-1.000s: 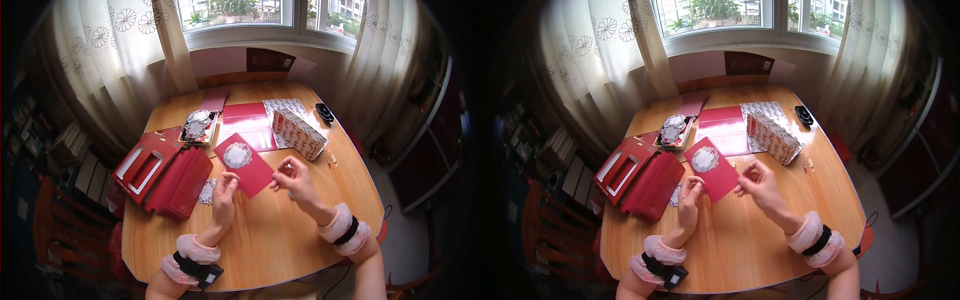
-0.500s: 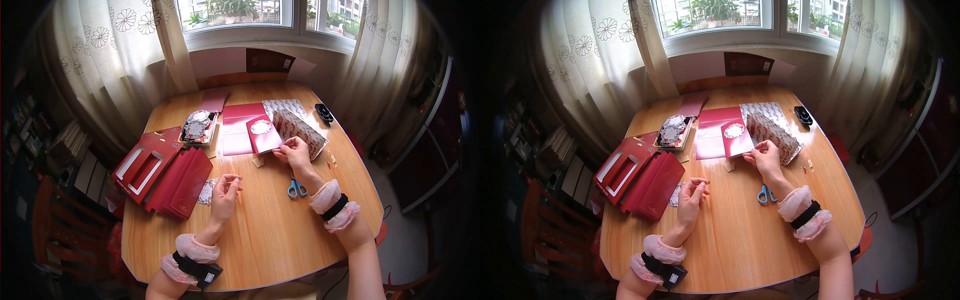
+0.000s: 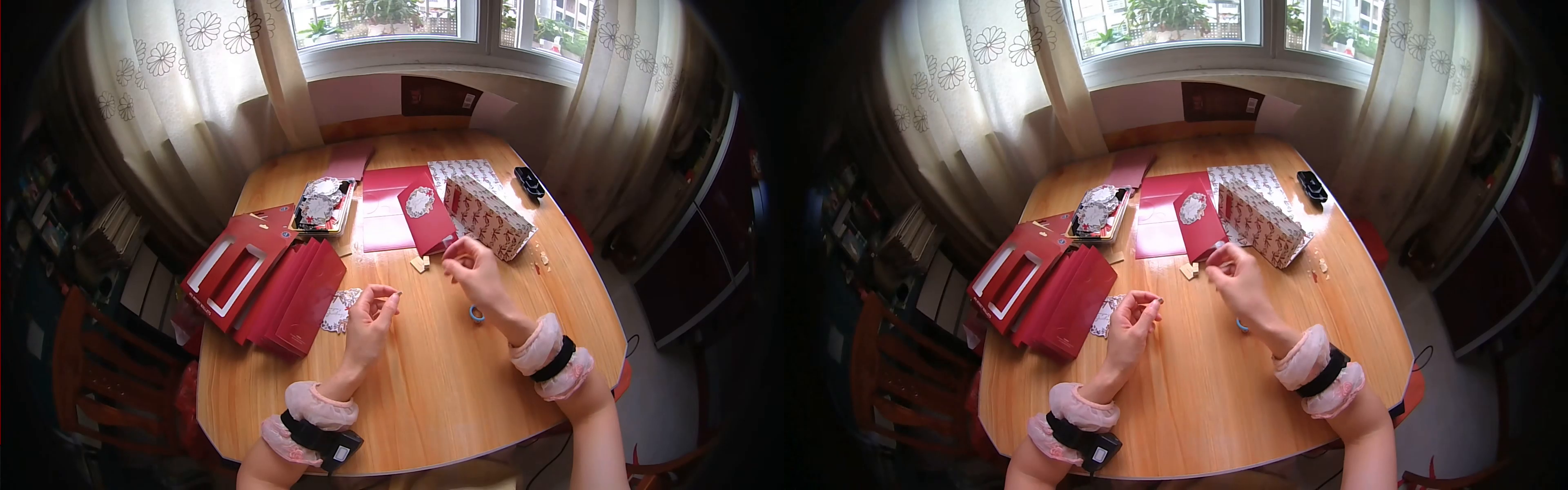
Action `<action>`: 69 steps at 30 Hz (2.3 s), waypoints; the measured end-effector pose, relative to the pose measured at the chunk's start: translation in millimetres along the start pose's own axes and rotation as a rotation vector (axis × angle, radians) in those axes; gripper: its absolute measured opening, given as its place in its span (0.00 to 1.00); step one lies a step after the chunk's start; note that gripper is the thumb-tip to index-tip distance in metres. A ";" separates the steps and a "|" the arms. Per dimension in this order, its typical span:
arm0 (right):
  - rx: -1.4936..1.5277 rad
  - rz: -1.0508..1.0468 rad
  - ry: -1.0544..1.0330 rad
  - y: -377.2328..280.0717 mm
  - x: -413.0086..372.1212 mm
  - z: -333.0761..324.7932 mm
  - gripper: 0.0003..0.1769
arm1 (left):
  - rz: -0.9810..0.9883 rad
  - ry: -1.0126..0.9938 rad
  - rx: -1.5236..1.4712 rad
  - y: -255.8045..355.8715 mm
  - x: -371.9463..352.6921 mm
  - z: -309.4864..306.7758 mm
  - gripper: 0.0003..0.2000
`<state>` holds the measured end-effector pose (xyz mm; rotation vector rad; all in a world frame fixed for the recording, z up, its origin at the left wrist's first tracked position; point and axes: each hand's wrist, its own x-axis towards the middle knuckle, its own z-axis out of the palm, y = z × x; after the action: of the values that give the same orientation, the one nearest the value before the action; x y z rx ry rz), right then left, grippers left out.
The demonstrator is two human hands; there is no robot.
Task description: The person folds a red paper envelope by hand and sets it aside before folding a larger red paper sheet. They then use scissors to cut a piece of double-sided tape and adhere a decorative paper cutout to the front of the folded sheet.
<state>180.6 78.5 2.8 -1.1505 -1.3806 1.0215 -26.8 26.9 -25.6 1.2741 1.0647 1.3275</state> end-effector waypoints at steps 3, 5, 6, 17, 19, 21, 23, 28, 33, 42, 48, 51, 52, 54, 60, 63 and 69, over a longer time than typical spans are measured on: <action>-0.179 -0.070 -0.051 -24.0 -19.8 5.0 0.05 | 0.025 0.000 0.043 2.1 -0.8 1.3 0.08; -0.555 -0.148 -0.076 -38.3 -28.9 2.1 0.07 | -0.005 0.004 0.039 5.2 -1.7 0.9 0.08; -0.554 -0.147 -0.080 -35.2 -31.8 -5.2 0.07 | -0.007 0.007 0.039 5.5 -1.5 0.5 0.08; -0.906 -0.365 -0.189 -25.1 -40.8 -6.4 0.06 | 0.258 0.181 -0.117 23.2 -6.1 4.6 0.06; -0.823 -0.473 -0.233 -18.3 -32.2 14.5 0.06 | 0.330 0.240 -0.146 28.9 -6.5 3.2 0.06; -0.781 -0.542 -0.305 -17.4 -25.4 38.2 0.06 | 0.428 0.337 -0.166 29.0 -4.1 -1.1 0.08; -0.770 -0.560 -0.337 -18.8 -22.0 62.0 0.07 | 0.444 0.361 -0.171 30.4 -2.1 -2.4 0.09; -0.682 -0.626 -0.314 -11.2 -13.6 104.6 0.12 | 0.487 0.377 -0.110 33.0 -4.4 -1.8 0.09; -0.424 -0.695 -0.355 -19.0 10.7 120.1 0.28 | 0.728 0.226 0.051 34.6 -12.3 2.6 0.14; 0.327 0.332 -0.238 -67.7 -127.8 -7.8 0.15 | 0.736 0.232 0.081 34.1 -16.1 2.2 0.16; -0.039 0.011 -0.457 -51.9 -84.9 35.6 0.14 | 0.744 0.210 0.058 38.4 -15.9 3.5 0.15; -0.191 -0.154 -0.474 -43.0 -73.1 40.9 0.14 | 0.757 0.170 0.083 36.6 -15.9 1.9 0.15; -0.209 -0.161 -0.452 -41.1 -77.7 32.6 0.15 | 0.757 0.170 0.082 36.5 -16.3 2.0 0.15; -0.179 -0.121 -0.376 -45.0 -95.4 3.3 0.15 | 0.748 0.147 0.069 36.8 -16.5 2.4 0.15; -0.462 -0.374 -0.561 -52.1 34.9 113.9 0.13 | 0.719 0.088 0.038 35.4 -18.3 1.6 0.17; -0.392 -0.477 -0.557 -54.4 63.5 148.1 0.12 | 0.699 0.091 0.068 36.1 -21.3 2.8 0.18; -0.486 -0.620 -0.432 -69.8 69.9 156.2 0.09 | 0.629 0.041 0.034 36.9 -24.1 3.9 0.16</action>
<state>16.1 134.9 65.5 -0.7496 -2.2390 0.5008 -26.1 -2.3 7.5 1.6929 0.7337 1.8064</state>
